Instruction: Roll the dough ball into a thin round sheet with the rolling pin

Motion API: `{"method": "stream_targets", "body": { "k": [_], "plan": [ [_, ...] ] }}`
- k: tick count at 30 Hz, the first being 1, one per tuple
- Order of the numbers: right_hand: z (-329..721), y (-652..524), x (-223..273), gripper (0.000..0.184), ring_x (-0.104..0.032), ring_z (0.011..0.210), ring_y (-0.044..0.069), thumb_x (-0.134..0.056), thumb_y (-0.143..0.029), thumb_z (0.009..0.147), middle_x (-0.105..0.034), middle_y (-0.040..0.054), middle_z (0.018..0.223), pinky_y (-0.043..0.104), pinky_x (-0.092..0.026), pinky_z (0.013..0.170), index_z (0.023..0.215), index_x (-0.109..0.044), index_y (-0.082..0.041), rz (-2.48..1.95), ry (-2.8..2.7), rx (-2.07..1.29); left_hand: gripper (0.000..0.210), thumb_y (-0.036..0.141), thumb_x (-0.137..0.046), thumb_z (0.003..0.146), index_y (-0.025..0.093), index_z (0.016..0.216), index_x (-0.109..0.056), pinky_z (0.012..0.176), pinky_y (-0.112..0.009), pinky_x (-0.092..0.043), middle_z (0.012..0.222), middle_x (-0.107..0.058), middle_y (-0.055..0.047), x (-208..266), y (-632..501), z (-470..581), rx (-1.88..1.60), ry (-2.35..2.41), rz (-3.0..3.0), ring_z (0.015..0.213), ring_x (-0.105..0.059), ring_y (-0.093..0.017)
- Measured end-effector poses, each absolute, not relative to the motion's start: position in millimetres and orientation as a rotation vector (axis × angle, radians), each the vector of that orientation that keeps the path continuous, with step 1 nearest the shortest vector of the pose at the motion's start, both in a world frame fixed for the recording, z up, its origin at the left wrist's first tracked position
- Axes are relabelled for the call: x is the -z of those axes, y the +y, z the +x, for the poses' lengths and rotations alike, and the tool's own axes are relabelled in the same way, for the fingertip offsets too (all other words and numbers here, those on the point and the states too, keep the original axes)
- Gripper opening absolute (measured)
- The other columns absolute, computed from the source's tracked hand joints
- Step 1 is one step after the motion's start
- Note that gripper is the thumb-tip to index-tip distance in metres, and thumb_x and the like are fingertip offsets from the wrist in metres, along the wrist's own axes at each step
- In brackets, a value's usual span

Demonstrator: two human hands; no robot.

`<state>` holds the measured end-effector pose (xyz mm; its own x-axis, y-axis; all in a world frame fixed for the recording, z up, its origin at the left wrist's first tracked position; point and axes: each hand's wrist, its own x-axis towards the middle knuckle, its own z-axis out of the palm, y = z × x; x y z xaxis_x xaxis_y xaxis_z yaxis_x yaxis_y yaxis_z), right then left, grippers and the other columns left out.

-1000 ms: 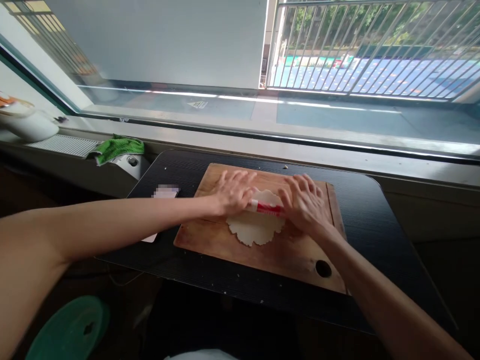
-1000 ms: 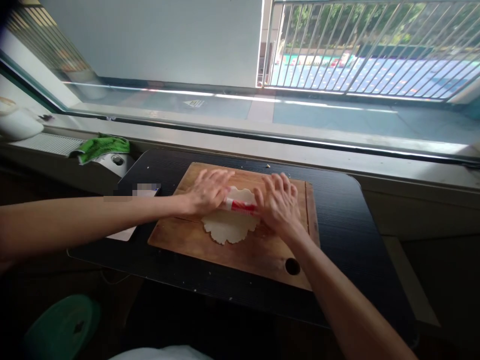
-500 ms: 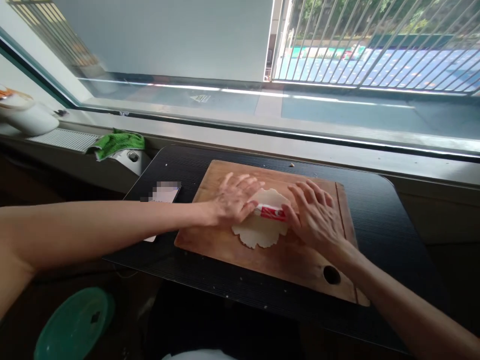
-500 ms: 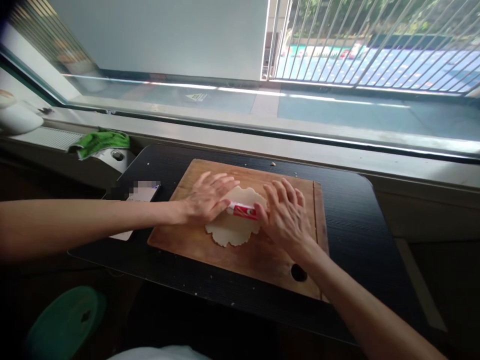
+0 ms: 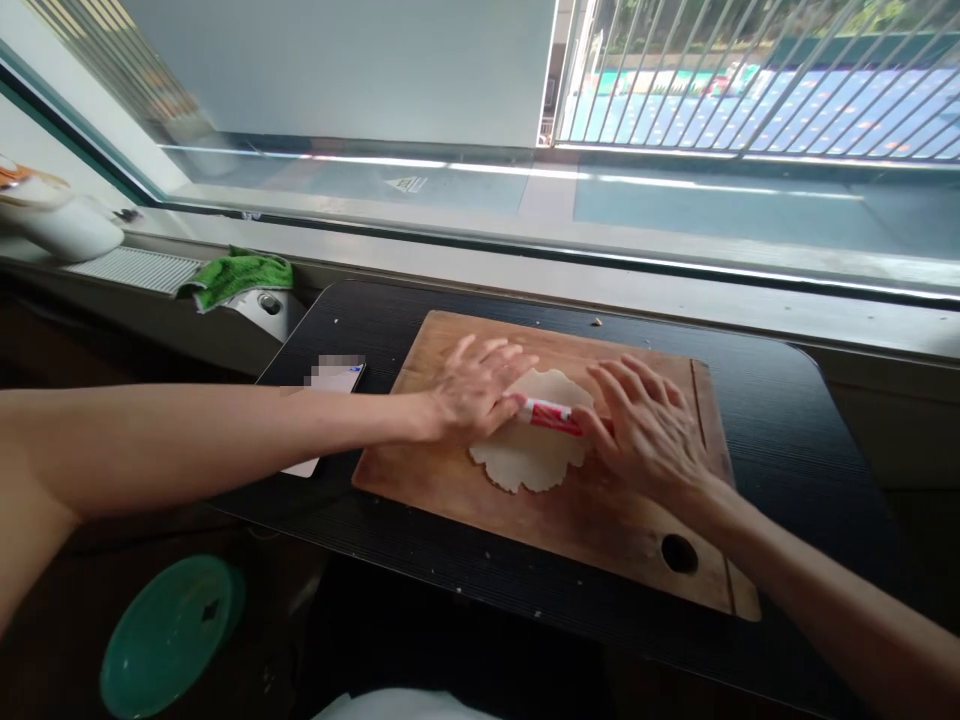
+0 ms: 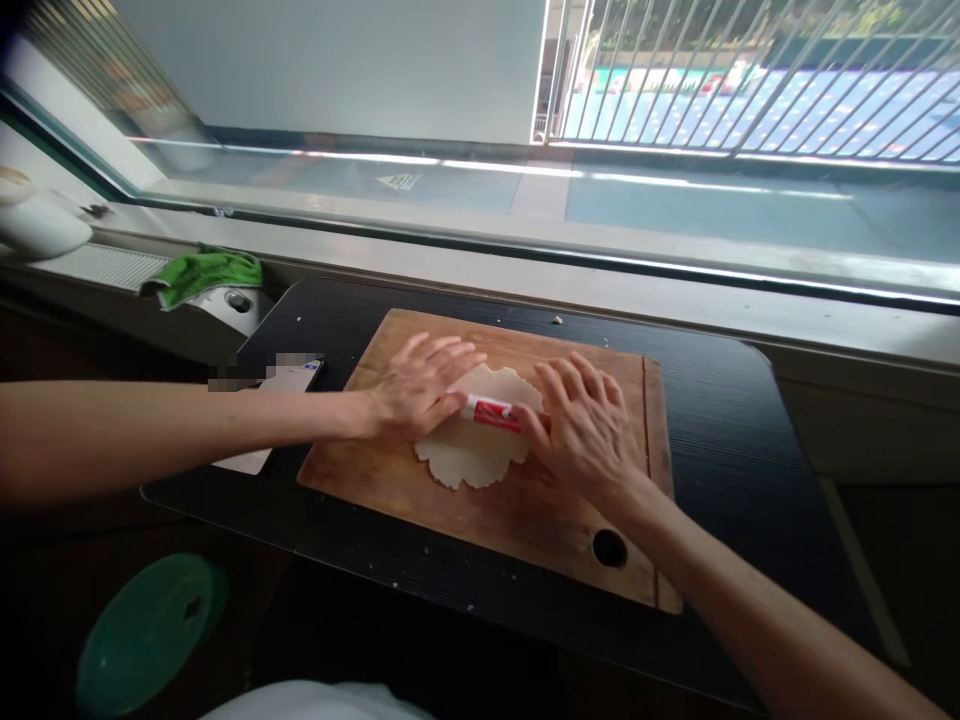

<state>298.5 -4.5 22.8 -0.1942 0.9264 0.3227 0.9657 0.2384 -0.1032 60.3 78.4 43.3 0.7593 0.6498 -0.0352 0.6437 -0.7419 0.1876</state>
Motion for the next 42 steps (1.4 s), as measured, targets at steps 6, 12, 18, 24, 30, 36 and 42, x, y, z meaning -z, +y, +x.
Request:
{"method": "stream_targets", "body": {
  "k": [6,12,18,24,30,36,42],
  "plan": [
    [312,56,-26,0.057,-0.042,0.137,0.036,-0.032,-0.052,0.099,-0.056,0.0162,0.142,0.058,-0.036,0.107,0.144,-0.048,-0.022,-1.986,-1.942,0.068,0.061,0.039,-0.024,0.102,0.016,0.159,-0.026,0.123,-0.062,-0.013,0.167,-0.027,-0.012,-51,123,80,-0.044,1.323,2.618,0.155,-0.020,-0.029],
    [298,-18,-20,0.053,-0.041,0.140,0.033,-0.031,-0.048,0.101,-0.058,0.0152,0.143,0.052,-0.034,0.112,0.142,-0.050,-0.020,-1.838,-2.139,0.155,0.058,0.046,-0.034,0.100,0.024,0.153,-0.041,0.124,-0.056,-0.017,0.161,-0.042,-0.008,-46,70,56,-0.059,0.989,2.759,0.150,-0.031,-0.029],
    [318,61,-24,0.062,-0.040,0.139,0.039,-0.030,-0.054,0.099,-0.052,0.0187,0.146,0.061,-0.035,0.108,0.148,-0.045,-0.020,-2.110,-1.834,0.034,0.062,0.043,-0.028,0.102,0.019,0.159,-0.027,0.124,-0.059,-0.011,0.167,-0.027,-0.011,-53,133,88,-0.053,1.353,2.621,0.155,-0.019,-0.028],
    [306,4,-18,0.055,-0.040,0.140,0.034,-0.031,-0.050,0.101,-0.055,0.0143,0.144,0.054,-0.035,0.112,0.146,-0.047,-0.023,-1.893,-2.056,0.123,0.058,0.050,-0.031,0.101,0.028,0.155,-0.037,0.124,-0.057,-0.016,0.162,-0.040,-0.006,-44,84,60,-0.022,1.075,2.686,0.153,-0.026,-0.030],
    [319,58,-24,0.062,-0.038,0.140,0.039,-0.033,-0.052,0.099,-0.047,0.0190,0.150,0.061,-0.035,0.108,0.152,-0.040,-0.021,-2.045,-1.881,0.129,0.063,0.046,-0.034,0.101,0.023,0.159,-0.027,0.125,-0.060,-0.009,0.167,-0.027,-0.011,-49,128,78,-0.160,1.246,2.670,0.156,-0.017,-0.031],
    [311,17,-20,0.059,-0.043,0.138,0.036,-0.031,-0.053,0.099,-0.055,0.0164,0.143,0.055,-0.039,0.107,0.146,-0.046,-0.021,-1.934,-2.040,0.129,0.063,0.050,-0.030,0.101,0.025,0.159,-0.027,0.125,-0.060,-0.012,0.168,-0.027,-0.008,-49,96,64,0.030,1.117,2.642,0.156,-0.018,-0.030],
    [320,45,-18,0.063,-0.042,0.139,0.037,-0.034,-0.056,0.098,-0.052,0.0174,0.147,0.055,-0.037,0.109,0.148,-0.045,-0.020,-1.968,-1.983,0.104,0.064,0.051,-0.033,0.101,0.025,0.159,-0.028,0.124,-0.062,-0.007,0.168,-0.025,-0.008,-49,119,73,-0.067,1.145,2.716,0.156,-0.016,-0.032]
  ]
}}
